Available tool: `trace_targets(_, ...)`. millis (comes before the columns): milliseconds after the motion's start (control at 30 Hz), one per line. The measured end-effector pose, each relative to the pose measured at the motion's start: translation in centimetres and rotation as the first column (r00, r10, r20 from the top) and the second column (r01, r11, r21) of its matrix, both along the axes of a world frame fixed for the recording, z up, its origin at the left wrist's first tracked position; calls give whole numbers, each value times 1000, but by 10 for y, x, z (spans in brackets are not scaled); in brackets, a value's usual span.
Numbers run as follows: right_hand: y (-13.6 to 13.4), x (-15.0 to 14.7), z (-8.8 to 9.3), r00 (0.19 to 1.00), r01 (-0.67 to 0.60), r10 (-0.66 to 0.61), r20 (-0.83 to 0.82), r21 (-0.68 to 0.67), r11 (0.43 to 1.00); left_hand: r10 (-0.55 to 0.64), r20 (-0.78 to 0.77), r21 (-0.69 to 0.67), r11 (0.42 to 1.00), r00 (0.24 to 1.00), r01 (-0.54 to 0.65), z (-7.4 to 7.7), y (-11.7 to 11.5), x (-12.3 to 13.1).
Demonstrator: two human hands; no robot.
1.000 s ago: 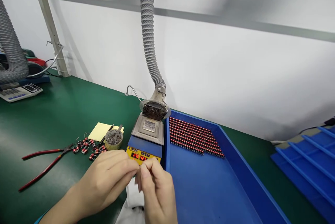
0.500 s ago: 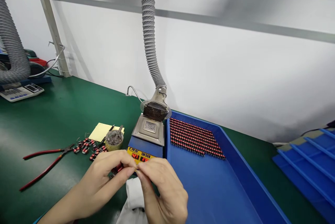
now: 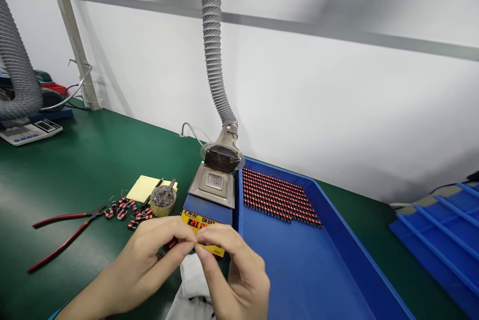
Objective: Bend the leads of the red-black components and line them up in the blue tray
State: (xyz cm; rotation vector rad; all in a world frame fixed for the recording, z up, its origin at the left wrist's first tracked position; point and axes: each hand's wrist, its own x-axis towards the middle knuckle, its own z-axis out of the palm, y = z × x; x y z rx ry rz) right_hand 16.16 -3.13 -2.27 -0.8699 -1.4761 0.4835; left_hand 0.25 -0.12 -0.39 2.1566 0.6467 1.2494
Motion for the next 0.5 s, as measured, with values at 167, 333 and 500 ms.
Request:
trace_targets(167, 2, -5, -3, 968, 105, -159, 195, 261, 960, 48, -34, 149, 988, 998, -42, -5, 1, 3)
trace_targets(333, 1, -10, 0, 969, -187, 123, -216, -302, 935, 213, -110, 463, 875, 971, -140, -9, 2, 7)
trace_targets(500, 1, -6, -1, 989, -7, -2, -145, -61, 998, 98, 54, 195, 975, 994, -107, -3, -1, 4)
